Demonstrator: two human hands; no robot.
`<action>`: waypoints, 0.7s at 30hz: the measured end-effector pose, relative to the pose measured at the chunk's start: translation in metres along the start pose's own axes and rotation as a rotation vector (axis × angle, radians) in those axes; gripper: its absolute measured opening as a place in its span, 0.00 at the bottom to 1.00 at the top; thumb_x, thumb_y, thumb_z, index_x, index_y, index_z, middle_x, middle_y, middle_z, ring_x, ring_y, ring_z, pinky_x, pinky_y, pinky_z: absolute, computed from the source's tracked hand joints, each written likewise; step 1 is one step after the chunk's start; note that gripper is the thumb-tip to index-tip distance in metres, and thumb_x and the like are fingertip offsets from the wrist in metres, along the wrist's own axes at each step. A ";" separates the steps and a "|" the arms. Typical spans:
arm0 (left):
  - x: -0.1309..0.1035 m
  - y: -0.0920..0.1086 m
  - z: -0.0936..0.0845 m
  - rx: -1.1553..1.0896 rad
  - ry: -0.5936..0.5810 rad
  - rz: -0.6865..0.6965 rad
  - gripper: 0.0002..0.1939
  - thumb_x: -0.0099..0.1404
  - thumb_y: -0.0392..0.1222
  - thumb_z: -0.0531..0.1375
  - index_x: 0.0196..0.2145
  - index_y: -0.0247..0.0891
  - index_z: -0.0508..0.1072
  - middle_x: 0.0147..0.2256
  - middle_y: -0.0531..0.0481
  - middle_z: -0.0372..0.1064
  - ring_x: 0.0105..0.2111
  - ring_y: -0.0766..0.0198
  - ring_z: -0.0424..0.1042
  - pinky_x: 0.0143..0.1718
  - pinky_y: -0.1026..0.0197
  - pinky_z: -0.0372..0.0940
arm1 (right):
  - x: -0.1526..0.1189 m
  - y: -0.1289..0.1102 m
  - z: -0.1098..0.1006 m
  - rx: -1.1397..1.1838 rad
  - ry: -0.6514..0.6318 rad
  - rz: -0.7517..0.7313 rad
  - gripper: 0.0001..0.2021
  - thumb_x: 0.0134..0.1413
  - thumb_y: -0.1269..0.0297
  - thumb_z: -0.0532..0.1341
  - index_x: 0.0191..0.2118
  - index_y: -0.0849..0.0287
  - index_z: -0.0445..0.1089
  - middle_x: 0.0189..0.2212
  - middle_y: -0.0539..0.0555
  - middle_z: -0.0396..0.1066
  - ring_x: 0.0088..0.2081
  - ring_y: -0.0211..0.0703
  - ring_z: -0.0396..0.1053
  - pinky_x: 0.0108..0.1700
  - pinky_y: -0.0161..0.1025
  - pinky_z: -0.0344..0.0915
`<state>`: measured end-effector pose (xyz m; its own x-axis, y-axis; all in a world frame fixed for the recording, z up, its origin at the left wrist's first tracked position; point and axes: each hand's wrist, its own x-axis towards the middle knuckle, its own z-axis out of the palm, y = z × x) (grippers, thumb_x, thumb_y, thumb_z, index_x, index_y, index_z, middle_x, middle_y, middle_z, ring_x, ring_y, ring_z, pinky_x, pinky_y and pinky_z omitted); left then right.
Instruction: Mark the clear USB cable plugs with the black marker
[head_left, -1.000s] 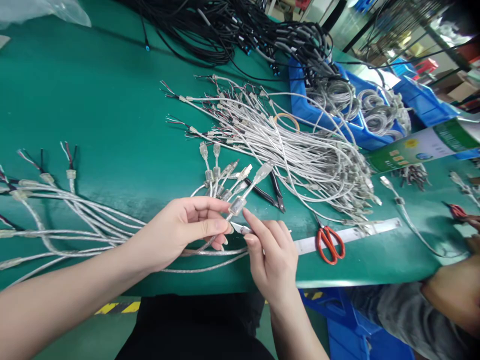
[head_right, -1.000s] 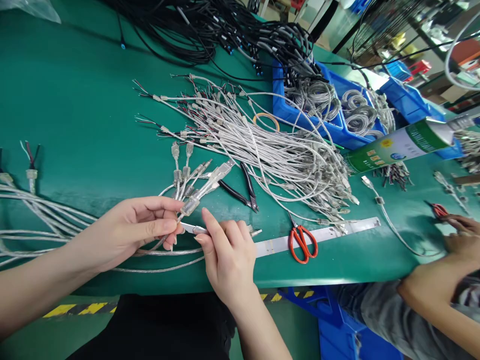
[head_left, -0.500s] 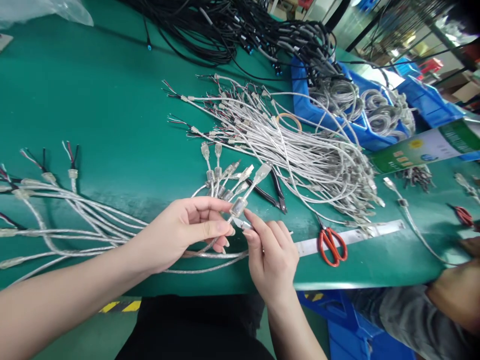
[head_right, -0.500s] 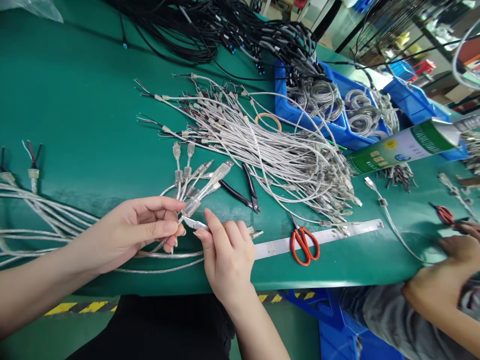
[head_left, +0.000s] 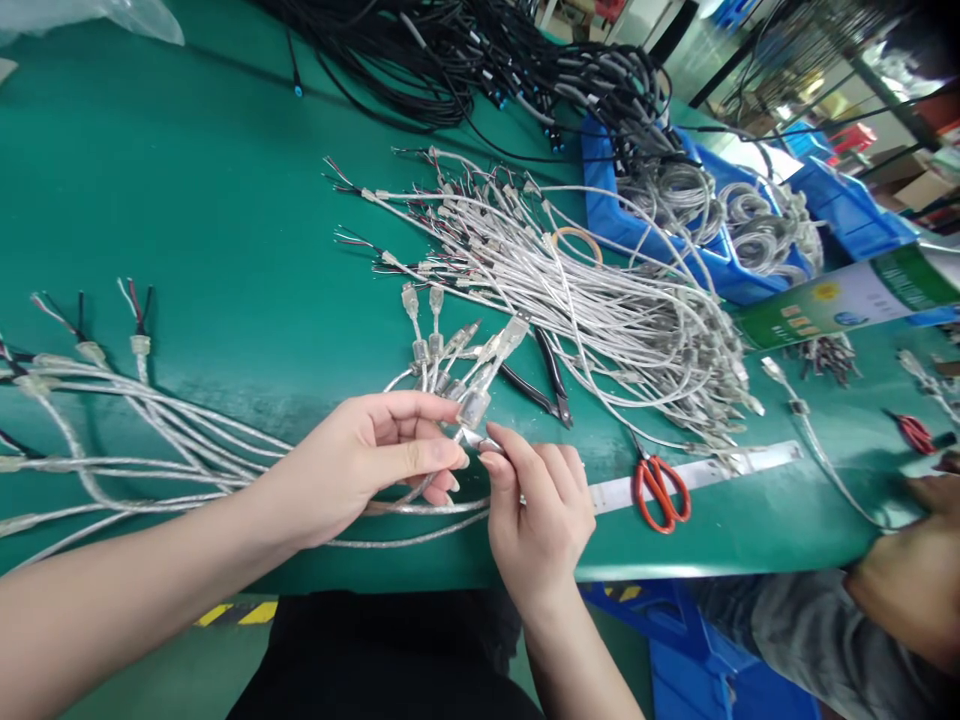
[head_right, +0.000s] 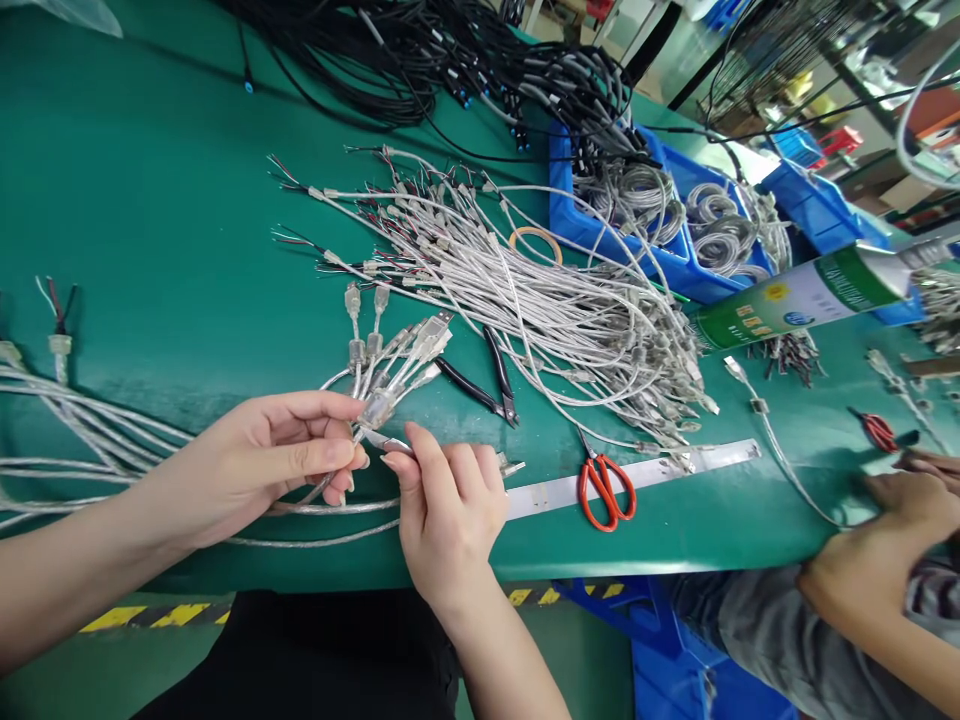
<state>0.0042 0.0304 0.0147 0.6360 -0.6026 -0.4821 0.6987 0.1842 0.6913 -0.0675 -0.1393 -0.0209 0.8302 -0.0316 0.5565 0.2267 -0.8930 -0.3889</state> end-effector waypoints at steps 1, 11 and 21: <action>0.000 0.000 0.000 0.002 -0.001 -0.002 0.13 0.59 0.34 0.67 0.42 0.34 0.70 0.27 0.53 0.74 0.24 0.70 0.73 0.28 0.72 0.69 | 0.000 0.000 0.001 -0.002 0.019 -0.004 0.08 0.66 0.66 0.57 0.46 0.63 0.71 0.31 0.54 0.71 0.32 0.40 0.62 0.37 0.38 0.59; 0.002 0.000 0.000 -0.020 -0.015 0.001 0.14 0.59 0.34 0.66 0.42 0.33 0.70 0.27 0.52 0.74 0.24 0.69 0.74 0.28 0.71 0.69 | -0.003 0.003 0.002 0.117 -0.017 -0.034 0.12 0.69 0.67 0.53 0.50 0.65 0.70 0.29 0.54 0.70 0.29 0.37 0.60 0.33 0.37 0.59; 0.003 -0.001 0.000 -0.012 -0.028 0.013 0.13 0.59 0.33 0.66 0.41 0.33 0.71 0.26 0.54 0.73 0.23 0.70 0.73 0.28 0.71 0.69 | -0.001 0.003 0.004 0.074 0.018 -0.010 0.12 0.68 0.65 0.55 0.48 0.64 0.71 0.30 0.55 0.71 0.31 0.40 0.63 0.36 0.38 0.61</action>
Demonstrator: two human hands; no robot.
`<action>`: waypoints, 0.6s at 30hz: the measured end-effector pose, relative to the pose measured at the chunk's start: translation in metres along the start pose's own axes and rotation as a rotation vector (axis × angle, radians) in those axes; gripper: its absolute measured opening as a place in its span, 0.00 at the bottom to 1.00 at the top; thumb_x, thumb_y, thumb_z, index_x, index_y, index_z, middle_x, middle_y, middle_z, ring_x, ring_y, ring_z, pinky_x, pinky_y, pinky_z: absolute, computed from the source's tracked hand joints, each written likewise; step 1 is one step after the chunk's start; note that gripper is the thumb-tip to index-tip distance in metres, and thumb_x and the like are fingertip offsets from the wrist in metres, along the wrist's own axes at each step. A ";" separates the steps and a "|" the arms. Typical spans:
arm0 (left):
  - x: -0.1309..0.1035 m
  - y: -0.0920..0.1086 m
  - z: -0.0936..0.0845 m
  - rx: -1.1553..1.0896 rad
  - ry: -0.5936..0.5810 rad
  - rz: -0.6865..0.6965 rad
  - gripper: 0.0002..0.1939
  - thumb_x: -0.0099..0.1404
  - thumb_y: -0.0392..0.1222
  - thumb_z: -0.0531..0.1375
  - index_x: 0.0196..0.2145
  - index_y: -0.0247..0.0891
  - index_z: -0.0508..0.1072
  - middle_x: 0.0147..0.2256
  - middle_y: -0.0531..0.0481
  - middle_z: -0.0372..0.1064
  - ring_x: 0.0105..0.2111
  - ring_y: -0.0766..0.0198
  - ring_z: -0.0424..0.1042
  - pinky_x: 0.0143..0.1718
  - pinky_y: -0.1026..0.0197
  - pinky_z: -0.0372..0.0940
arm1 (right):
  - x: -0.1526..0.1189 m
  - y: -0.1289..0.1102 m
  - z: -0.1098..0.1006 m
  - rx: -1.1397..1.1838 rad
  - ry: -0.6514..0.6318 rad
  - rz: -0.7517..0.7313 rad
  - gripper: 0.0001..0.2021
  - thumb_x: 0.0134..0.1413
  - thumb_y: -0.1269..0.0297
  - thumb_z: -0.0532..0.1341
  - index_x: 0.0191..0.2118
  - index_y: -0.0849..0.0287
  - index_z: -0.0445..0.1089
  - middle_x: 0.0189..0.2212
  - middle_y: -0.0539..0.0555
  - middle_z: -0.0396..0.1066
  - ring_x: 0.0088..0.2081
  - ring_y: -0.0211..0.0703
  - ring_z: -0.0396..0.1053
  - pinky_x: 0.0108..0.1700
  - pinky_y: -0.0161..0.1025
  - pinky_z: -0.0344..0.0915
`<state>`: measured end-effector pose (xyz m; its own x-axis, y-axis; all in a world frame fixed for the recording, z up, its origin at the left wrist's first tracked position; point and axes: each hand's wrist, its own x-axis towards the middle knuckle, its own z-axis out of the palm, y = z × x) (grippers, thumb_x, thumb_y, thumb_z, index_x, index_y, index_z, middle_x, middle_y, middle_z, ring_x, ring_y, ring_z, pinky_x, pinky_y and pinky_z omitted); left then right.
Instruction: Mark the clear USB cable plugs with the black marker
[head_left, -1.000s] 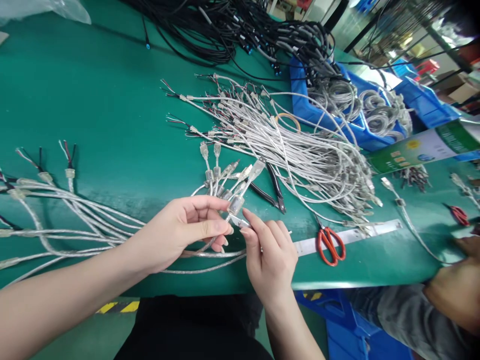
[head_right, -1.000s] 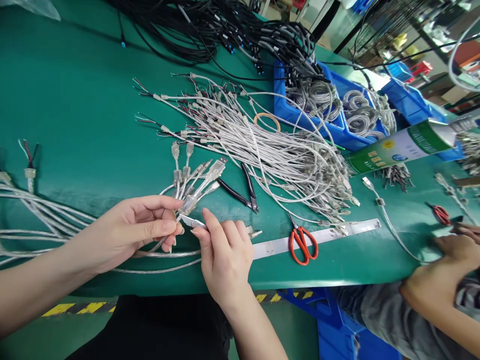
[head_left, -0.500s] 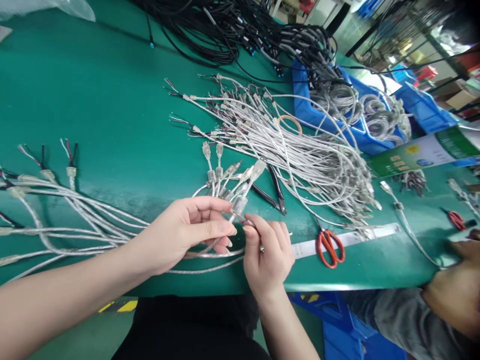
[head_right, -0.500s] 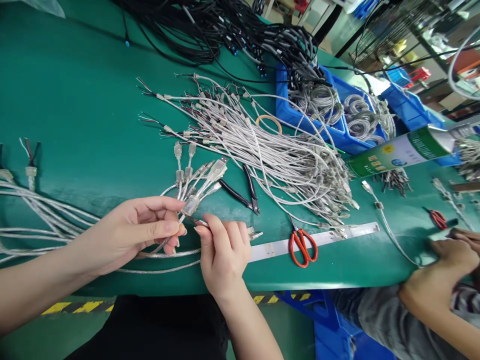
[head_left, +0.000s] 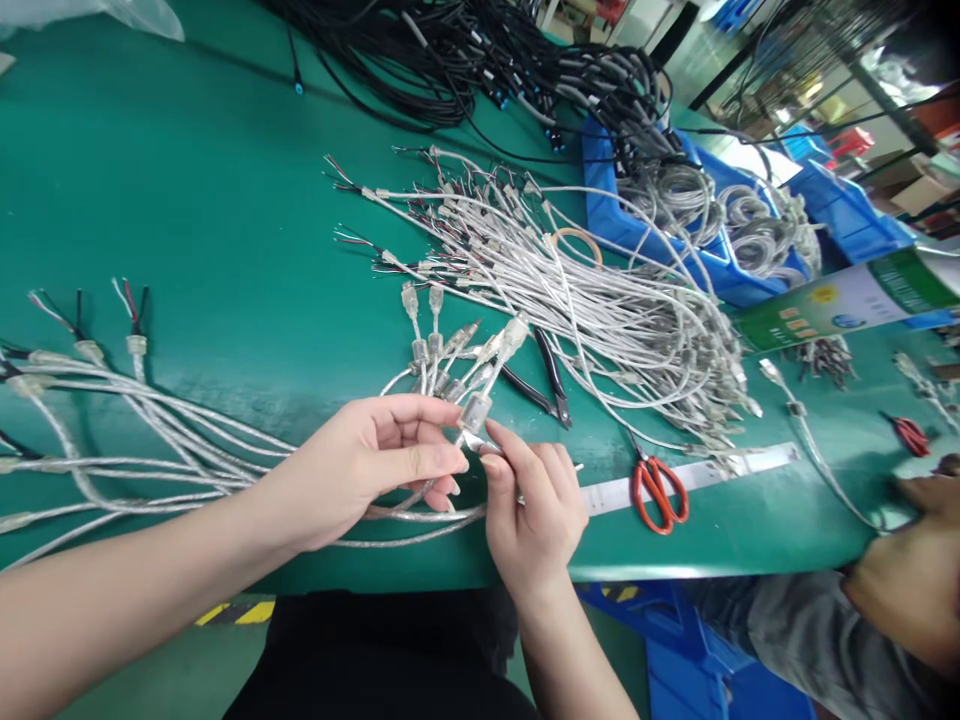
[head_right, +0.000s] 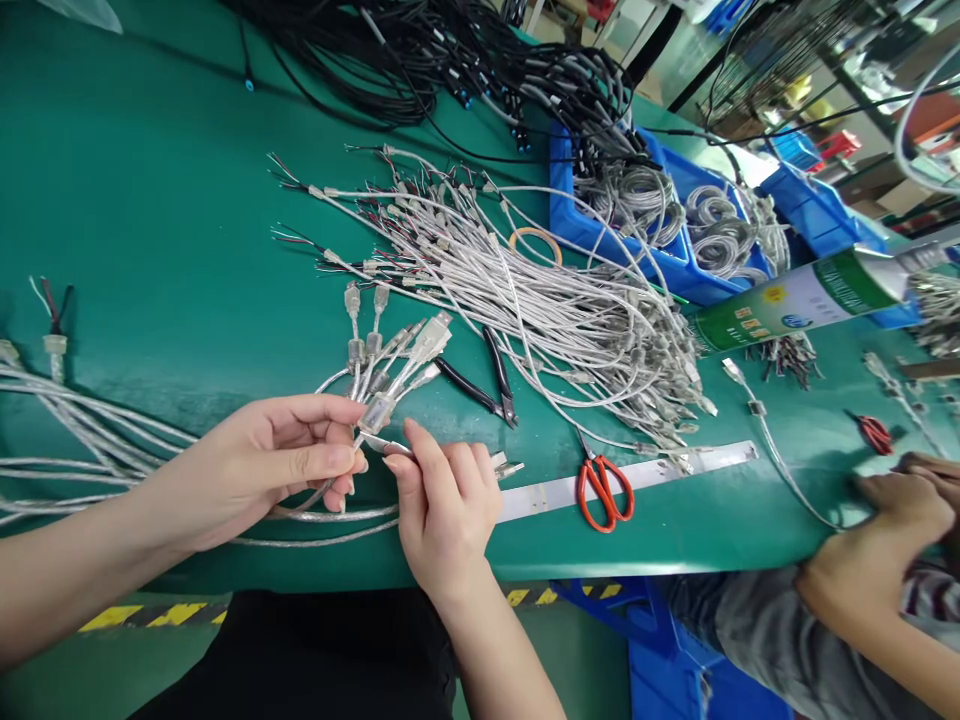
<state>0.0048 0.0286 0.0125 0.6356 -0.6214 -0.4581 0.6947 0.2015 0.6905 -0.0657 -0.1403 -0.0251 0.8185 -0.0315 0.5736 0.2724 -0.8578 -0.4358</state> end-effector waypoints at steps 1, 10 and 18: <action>0.001 0.000 0.000 -0.002 -0.002 0.006 0.13 0.59 0.33 0.66 0.41 0.33 0.71 0.26 0.55 0.73 0.23 0.70 0.73 0.28 0.71 0.69 | 0.000 0.000 0.000 -0.016 0.017 -0.005 0.11 0.67 0.65 0.55 0.48 0.64 0.71 0.30 0.55 0.71 0.31 0.40 0.64 0.36 0.38 0.61; -0.001 0.003 0.002 0.045 -0.008 -0.034 0.13 0.54 0.36 0.70 0.34 0.33 0.70 0.23 0.55 0.69 0.22 0.69 0.71 0.16 0.74 0.55 | -0.005 0.002 -0.005 0.088 0.006 0.023 0.13 0.66 0.70 0.54 0.52 0.62 0.69 0.32 0.53 0.71 0.31 0.35 0.67 0.34 0.34 0.64; 0.001 0.001 0.000 0.079 -0.004 -0.063 0.15 0.50 0.37 0.72 0.30 0.34 0.70 0.22 0.55 0.68 0.22 0.70 0.67 0.17 0.72 0.53 | -0.002 0.004 -0.018 0.003 -0.089 -0.070 0.12 0.66 0.68 0.56 0.51 0.62 0.70 0.28 0.54 0.69 0.30 0.38 0.65 0.33 0.36 0.61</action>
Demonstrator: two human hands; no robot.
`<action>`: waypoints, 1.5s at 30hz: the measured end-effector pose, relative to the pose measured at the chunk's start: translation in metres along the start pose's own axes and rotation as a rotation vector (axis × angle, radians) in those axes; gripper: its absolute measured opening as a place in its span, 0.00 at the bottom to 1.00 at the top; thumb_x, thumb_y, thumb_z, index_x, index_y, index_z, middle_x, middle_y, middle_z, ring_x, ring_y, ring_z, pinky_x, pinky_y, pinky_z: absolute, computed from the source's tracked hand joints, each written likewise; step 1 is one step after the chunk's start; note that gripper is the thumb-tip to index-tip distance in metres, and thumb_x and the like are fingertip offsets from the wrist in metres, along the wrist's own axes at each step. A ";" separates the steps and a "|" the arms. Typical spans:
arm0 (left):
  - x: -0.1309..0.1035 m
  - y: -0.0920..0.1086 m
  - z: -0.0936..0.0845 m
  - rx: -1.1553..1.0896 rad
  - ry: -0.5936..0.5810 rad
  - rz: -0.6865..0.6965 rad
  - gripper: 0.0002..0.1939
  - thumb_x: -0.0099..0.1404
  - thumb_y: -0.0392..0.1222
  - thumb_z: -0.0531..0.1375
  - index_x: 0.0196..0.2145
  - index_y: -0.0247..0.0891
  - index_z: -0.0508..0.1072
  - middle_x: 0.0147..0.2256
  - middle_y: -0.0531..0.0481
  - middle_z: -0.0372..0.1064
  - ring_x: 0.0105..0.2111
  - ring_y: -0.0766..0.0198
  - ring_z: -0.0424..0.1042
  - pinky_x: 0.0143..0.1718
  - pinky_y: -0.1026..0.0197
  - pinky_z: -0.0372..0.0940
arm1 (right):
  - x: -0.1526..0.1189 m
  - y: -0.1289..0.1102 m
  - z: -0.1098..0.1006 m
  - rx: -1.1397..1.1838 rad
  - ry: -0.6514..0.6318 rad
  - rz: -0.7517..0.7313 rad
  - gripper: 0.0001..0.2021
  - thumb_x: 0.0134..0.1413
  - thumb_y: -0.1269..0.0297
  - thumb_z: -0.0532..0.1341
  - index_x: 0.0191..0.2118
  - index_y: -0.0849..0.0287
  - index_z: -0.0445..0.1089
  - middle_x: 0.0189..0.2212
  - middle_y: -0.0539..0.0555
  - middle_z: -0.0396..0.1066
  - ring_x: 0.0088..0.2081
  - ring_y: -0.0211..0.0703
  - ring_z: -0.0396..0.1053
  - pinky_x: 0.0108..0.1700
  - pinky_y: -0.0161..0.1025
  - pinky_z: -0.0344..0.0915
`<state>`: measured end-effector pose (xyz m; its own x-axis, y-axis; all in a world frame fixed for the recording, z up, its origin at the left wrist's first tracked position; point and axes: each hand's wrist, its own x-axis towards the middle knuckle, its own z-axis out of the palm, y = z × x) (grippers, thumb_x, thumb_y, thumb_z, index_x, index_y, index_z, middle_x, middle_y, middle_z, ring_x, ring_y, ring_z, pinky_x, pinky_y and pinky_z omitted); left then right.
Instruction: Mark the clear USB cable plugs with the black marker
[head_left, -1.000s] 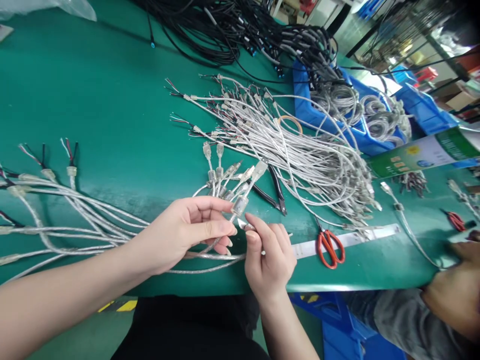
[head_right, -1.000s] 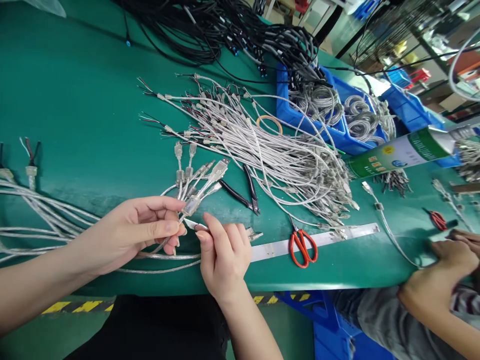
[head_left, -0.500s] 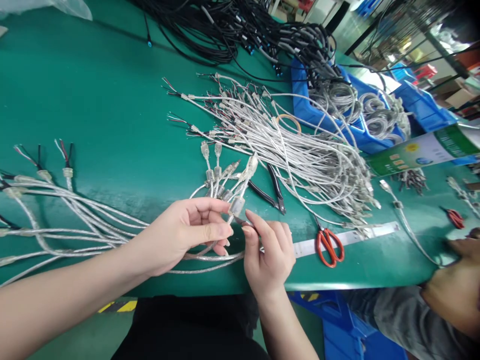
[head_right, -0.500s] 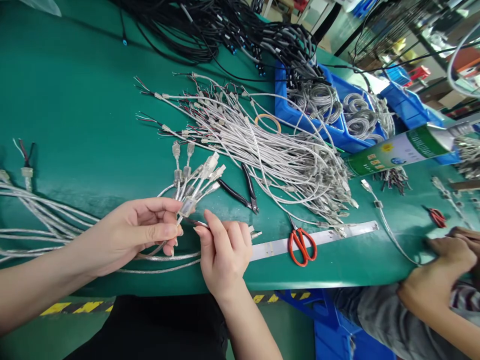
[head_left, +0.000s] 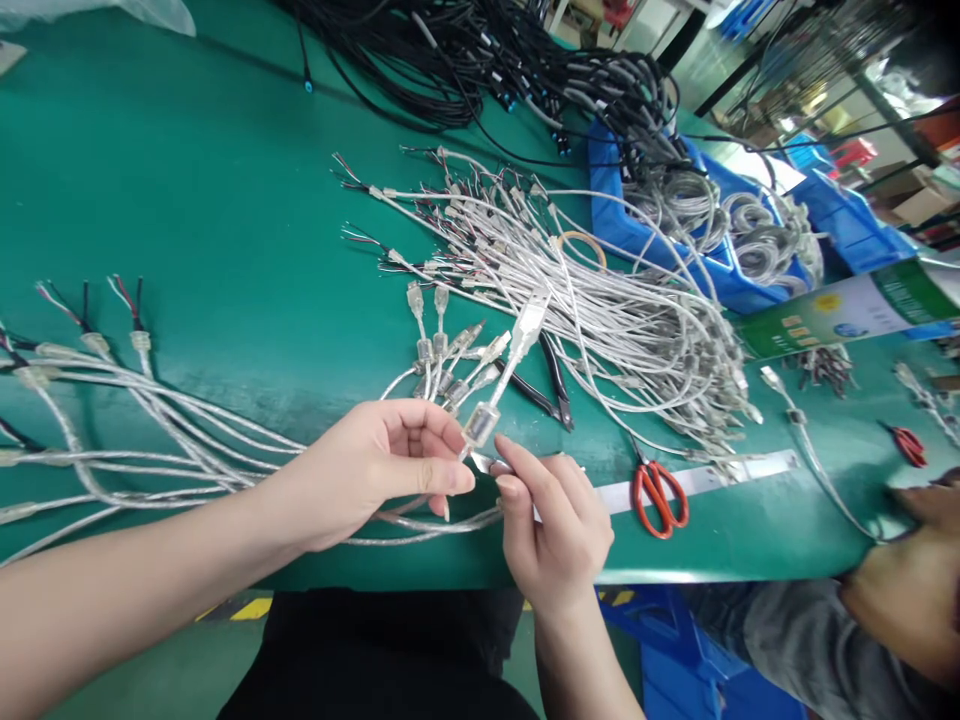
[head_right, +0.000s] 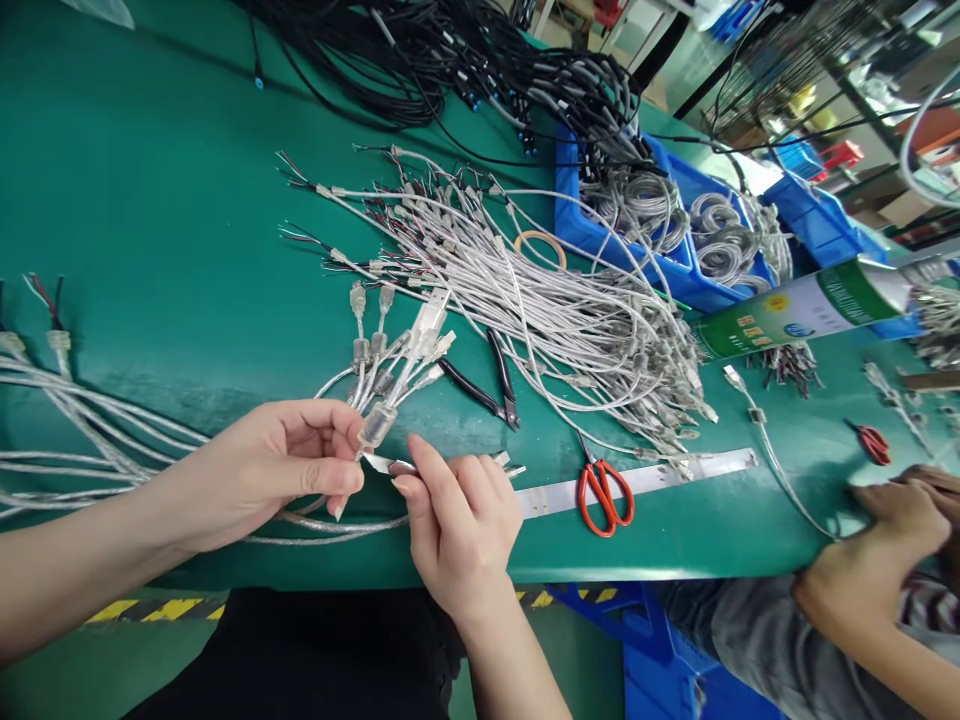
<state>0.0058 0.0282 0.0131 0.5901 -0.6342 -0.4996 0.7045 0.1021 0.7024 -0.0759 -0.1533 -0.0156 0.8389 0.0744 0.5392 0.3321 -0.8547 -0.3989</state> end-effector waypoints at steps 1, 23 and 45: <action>0.000 0.000 0.000 0.007 0.000 -0.004 0.14 0.50 0.36 0.72 0.30 0.34 0.70 0.22 0.55 0.68 0.21 0.70 0.67 0.17 0.72 0.53 | 0.001 0.000 -0.002 -0.008 -0.014 -0.005 0.12 0.66 0.68 0.55 0.51 0.62 0.70 0.28 0.54 0.69 0.29 0.38 0.64 0.33 0.36 0.61; 0.001 -0.002 0.000 0.046 -0.026 0.003 0.15 0.55 0.44 0.70 0.30 0.35 0.68 0.21 0.55 0.66 0.21 0.73 0.63 0.18 0.71 0.51 | 0.000 -0.005 0.010 -0.112 0.100 0.026 0.11 0.67 0.64 0.57 0.49 0.61 0.71 0.27 0.52 0.69 0.29 0.35 0.65 0.34 0.34 0.60; 0.001 -0.002 0.000 0.026 -0.020 0.019 0.17 0.54 0.44 0.71 0.30 0.35 0.67 0.20 0.57 0.66 0.20 0.73 0.64 0.14 0.76 0.52 | -0.002 0.000 0.012 -0.010 0.079 0.024 0.11 0.66 0.67 0.58 0.50 0.62 0.72 0.27 0.52 0.70 0.30 0.35 0.68 0.33 0.33 0.63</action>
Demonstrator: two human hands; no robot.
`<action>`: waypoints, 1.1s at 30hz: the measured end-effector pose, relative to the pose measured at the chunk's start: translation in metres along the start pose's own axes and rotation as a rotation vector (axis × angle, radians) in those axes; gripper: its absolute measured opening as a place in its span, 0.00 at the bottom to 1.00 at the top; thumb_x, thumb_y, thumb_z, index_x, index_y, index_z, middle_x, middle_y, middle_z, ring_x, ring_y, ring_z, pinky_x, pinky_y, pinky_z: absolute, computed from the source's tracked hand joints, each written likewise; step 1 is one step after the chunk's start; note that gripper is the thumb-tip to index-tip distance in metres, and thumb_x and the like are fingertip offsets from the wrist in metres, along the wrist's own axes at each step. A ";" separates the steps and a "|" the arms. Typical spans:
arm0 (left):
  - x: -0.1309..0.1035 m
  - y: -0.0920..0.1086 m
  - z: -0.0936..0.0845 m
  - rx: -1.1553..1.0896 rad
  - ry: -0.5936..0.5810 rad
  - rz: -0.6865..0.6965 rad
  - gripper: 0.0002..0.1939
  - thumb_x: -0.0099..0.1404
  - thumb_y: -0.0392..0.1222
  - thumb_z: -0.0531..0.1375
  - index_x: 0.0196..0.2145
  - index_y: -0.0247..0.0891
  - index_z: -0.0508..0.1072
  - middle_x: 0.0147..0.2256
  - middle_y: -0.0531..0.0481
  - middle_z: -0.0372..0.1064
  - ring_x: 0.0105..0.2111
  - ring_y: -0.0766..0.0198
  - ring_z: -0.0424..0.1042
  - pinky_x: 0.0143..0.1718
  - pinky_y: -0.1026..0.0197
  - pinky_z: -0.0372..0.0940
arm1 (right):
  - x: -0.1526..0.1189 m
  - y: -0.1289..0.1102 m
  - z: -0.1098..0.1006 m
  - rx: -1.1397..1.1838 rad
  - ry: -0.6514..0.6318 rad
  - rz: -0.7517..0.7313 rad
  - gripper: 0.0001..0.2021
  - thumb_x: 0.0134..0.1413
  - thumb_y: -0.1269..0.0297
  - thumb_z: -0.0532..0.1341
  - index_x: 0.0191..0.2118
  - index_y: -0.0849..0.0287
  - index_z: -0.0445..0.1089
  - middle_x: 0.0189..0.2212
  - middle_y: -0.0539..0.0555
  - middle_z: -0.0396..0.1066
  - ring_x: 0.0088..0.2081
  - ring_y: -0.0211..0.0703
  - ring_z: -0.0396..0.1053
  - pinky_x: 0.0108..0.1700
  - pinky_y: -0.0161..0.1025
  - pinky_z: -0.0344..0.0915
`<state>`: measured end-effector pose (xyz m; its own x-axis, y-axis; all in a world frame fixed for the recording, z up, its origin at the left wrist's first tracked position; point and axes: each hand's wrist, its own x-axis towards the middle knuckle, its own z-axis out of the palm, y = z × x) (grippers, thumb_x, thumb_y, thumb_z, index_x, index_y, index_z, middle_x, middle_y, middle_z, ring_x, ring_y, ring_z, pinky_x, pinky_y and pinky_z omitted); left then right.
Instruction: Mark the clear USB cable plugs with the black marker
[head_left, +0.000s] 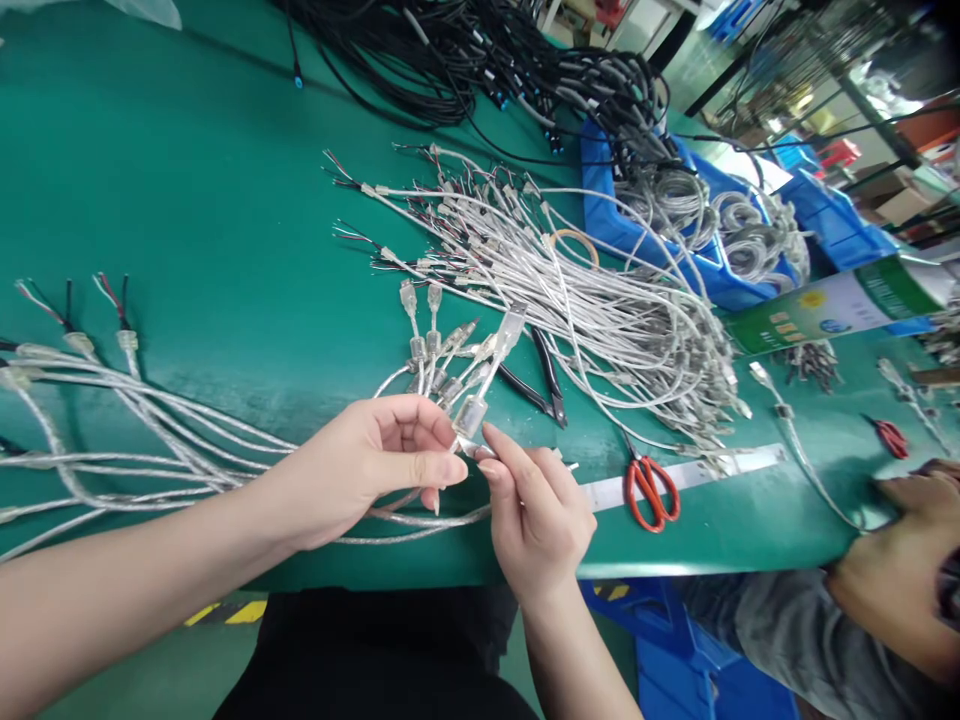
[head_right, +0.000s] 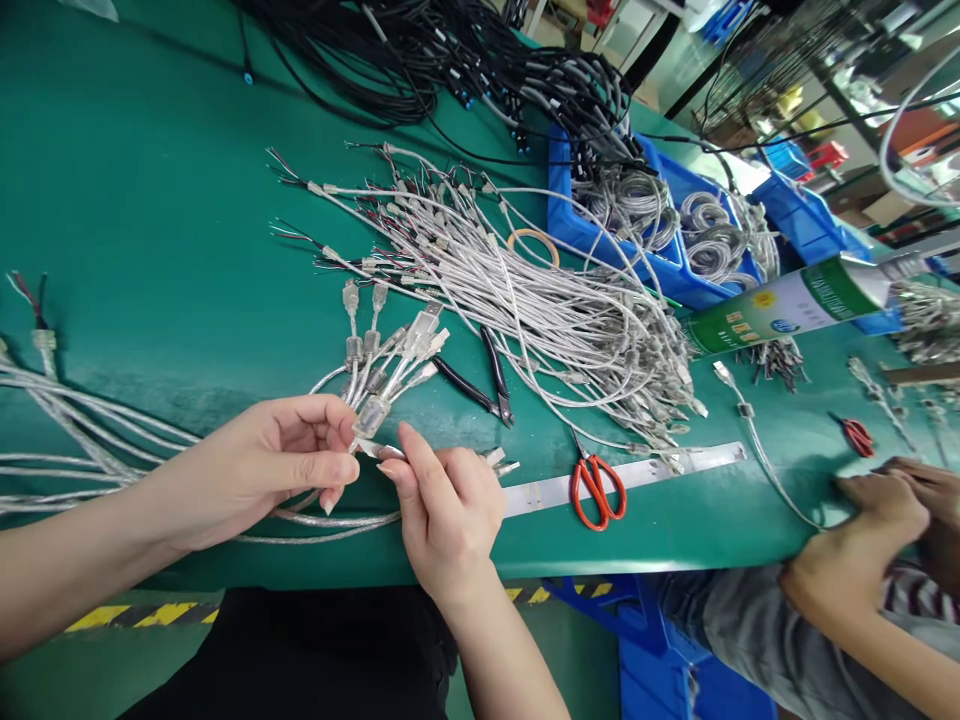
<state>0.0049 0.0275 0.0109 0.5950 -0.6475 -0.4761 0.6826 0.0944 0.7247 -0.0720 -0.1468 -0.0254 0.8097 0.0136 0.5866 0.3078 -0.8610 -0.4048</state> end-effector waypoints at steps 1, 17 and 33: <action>0.000 0.000 0.000 0.003 -0.002 0.000 0.17 0.54 0.44 0.71 0.30 0.35 0.67 0.21 0.57 0.66 0.20 0.73 0.64 0.15 0.75 0.52 | 0.000 0.000 0.001 -0.001 0.012 -0.002 0.11 0.66 0.67 0.58 0.51 0.61 0.71 0.27 0.52 0.69 0.30 0.35 0.67 0.33 0.33 0.63; 0.002 -0.007 0.001 0.136 0.026 0.005 0.13 0.55 0.40 0.68 0.31 0.36 0.66 0.24 0.58 0.63 0.23 0.72 0.65 0.22 0.71 0.55 | -0.006 0.013 -0.002 0.328 0.133 0.203 0.15 0.69 0.64 0.51 0.56 0.56 0.68 0.28 0.51 0.63 0.30 0.36 0.63 0.32 0.34 0.61; 0.002 -0.045 -0.002 1.348 -0.080 0.480 0.14 0.71 0.45 0.51 0.45 0.44 0.75 0.38 0.48 0.69 0.40 0.59 0.70 0.43 0.62 0.64 | 0.004 0.019 -0.044 0.162 -0.129 0.418 0.10 0.63 0.69 0.56 0.29 0.62 0.65 0.25 0.49 0.61 0.27 0.33 0.60 0.29 0.30 0.55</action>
<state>-0.0238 0.0236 -0.0232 0.5928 -0.8033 -0.0578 -0.5173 -0.4348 0.7372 -0.0850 -0.1855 -0.0006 0.9335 -0.2457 0.2614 0.0072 -0.7156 -0.6984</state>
